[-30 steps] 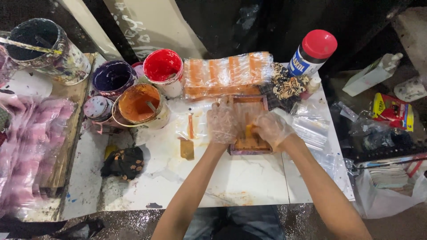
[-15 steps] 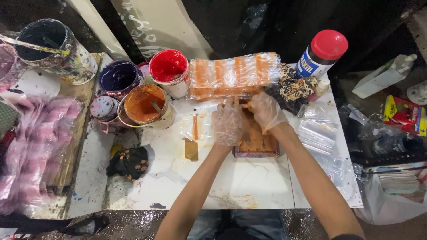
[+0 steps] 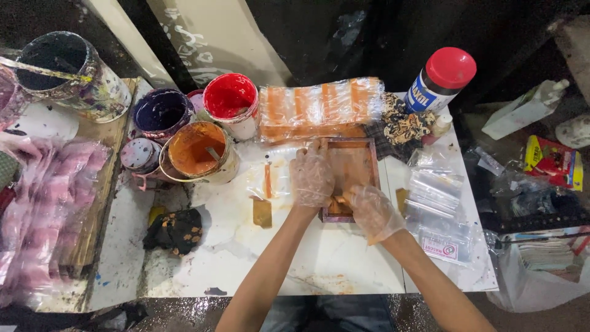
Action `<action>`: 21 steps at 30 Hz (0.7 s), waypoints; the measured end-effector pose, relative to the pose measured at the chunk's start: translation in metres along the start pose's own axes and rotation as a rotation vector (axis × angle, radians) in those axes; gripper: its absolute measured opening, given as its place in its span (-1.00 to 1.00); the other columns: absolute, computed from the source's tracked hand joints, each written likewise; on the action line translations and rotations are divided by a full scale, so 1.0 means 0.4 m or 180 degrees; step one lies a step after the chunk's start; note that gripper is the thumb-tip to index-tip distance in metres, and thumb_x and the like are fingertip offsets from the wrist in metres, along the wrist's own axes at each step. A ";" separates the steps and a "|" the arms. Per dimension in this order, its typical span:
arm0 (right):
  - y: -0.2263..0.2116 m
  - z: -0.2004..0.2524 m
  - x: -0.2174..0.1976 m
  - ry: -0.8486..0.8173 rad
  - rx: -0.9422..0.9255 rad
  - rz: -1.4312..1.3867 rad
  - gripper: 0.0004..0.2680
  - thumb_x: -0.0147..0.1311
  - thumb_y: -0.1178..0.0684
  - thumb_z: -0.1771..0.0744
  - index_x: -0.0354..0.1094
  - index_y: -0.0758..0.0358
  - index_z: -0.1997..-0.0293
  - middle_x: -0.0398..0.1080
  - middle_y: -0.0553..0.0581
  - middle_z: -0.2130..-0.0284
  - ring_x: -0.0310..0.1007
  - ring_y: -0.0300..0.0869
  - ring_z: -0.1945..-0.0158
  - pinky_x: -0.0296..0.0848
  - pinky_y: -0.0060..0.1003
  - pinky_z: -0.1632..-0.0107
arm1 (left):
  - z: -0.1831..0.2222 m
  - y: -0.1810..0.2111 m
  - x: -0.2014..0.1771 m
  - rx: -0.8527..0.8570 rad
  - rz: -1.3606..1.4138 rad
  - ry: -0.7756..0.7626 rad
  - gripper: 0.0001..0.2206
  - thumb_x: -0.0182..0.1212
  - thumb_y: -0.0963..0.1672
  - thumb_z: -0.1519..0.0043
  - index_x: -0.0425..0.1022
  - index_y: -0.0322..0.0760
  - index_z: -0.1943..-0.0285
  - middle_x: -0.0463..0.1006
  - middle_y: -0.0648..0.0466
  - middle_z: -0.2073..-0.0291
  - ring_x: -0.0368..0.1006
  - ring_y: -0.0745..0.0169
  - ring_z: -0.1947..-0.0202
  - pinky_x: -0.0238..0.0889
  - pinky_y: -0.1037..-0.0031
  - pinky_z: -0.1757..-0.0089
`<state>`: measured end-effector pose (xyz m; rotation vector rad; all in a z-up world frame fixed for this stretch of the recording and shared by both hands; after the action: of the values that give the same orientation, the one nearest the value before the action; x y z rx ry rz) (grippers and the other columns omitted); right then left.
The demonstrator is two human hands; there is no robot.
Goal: Using a squeegee to apply ink through a screen onto small plastic bags.
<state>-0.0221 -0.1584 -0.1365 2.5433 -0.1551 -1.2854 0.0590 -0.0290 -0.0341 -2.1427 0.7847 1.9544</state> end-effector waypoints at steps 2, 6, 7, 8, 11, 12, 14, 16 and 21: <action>-0.007 0.011 0.031 0.0057 0.0068 0.0295 -0.78 -0.16 0.07 -0.37 0.46 0.29 0.08 0.43 0.37 0.18 0.37 0.08 0.21 0.27 -0.05 0.22 | 0.002 -0.004 0.008 -0.0002 -0.0054 0.0027 -0.50 0.00 -0.12 -0.18 0.39 0.03 -0.37 0.34 0.23 -0.24 0.36 0.01 -0.11 0.38 0.29 0.10; 0.022 -0.035 0.013 0.0122 0.0135 0.0558 -0.72 -0.21 0.08 -0.37 0.45 0.41 -0.01 0.43 0.53 0.15 0.38 0.17 0.27 0.25 0.02 0.31 | 0.017 0.010 -0.035 0.0021 -0.0041 0.0098 -0.50 0.02 -0.09 -0.18 0.36 0.00 -0.38 0.35 0.21 -0.22 0.36 0.02 -0.12 0.39 0.28 0.11; 0.095 -0.082 -0.012 0.0014 0.0836 -0.2458 -0.83 -0.22 0.09 -0.39 0.36 0.26 0.18 0.32 0.23 0.28 0.24 -0.03 0.31 0.17 -0.19 0.33 | 0.022 0.018 -0.050 0.0055 0.0074 0.0432 -0.57 0.04 -0.04 -0.22 0.42 -0.01 -0.32 0.38 0.19 -0.17 0.38 0.00 -0.08 0.40 0.25 0.13; 0.145 -0.126 -0.025 -0.0109 0.1484 -0.5486 -0.81 -0.24 0.11 -0.41 0.27 0.11 0.38 0.21 -0.08 0.41 0.11 -0.23 0.35 0.09 -0.39 0.35 | 0.027 0.026 -0.064 0.0091 0.0190 0.0766 -0.62 0.06 0.01 -0.27 0.48 -0.01 -0.26 0.41 0.16 -0.12 0.40 -0.02 -0.04 0.41 0.22 0.16; 0.168 -0.083 0.341 -0.0486 0.0115 -0.0860 -0.91 0.01 0.06 -0.29 0.35 -0.13 0.41 0.29 -0.10 0.41 0.25 -0.18 0.29 0.25 -0.28 0.25 | 0.001 0.038 -0.029 0.0049 0.0204 0.0609 -0.61 0.01 0.00 -0.30 0.43 0.00 -0.31 0.39 0.21 -0.18 0.37 0.00 -0.07 0.37 0.27 0.13; 0.150 -0.093 0.272 -0.0482 0.0130 -0.0859 -0.91 0.01 0.06 -0.29 0.35 -0.13 0.41 0.29 -0.10 0.41 0.25 -0.18 0.29 0.25 -0.28 0.25 | 0.004 0.044 -0.038 0.0063 0.0198 0.0607 -0.61 0.01 0.00 -0.30 0.43 0.00 -0.31 0.39 0.21 -0.18 0.37 0.00 -0.07 0.37 0.27 0.13; 0.108 -0.116 0.149 -0.0837 -0.0147 0.0193 -0.84 -0.06 0.13 -0.30 0.34 -0.13 0.47 0.31 -0.07 0.46 0.22 -0.16 0.31 0.23 -0.17 0.23 | 0.006 0.053 -0.055 0.0074 0.0203 0.0562 -0.58 0.03 0.00 -0.29 0.38 0.03 -0.36 0.36 0.23 -0.19 0.35 0.02 -0.07 0.36 0.28 0.13; 0.077 -0.063 0.143 -0.0954 -0.0243 0.0218 -0.87 -0.07 0.12 -0.31 0.36 -0.09 0.40 0.34 -0.03 0.38 0.25 -0.11 0.23 0.22 -0.13 0.14 | 0.009 0.026 -0.031 0.0078 0.0125 0.0574 -0.55 0.07 -0.03 -0.23 0.38 0.05 -0.36 0.35 0.23 -0.18 0.33 0.02 -0.09 0.34 0.28 0.12; 0.011 0.156 0.181 -0.1562 -0.0590 0.0288 -0.82 -0.12 0.07 -0.32 0.45 0.06 0.12 0.46 0.16 0.09 0.35 0.09 -0.10 0.17 0.05 -0.22 | 0.027 0.020 -0.080 0.0009 0.0155 0.0393 -0.47 0.06 -0.09 -0.16 0.34 0.12 -0.40 0.34 0.27 -0.19 0.30 0.01 -0.13 0.30 0.26 0.08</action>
<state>-0.0286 -0.1914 -0.2259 2.0052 -0.2350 -1.7714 0.0450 -0.0222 -0.0031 -2.2817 0.8668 1.8564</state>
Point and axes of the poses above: each hand's wrist, its own z-axis away from the middle knuckle, its own x-axis out of the palm, y = z × x, the point moved 5 cm from there along -z, towards the middle knuckle
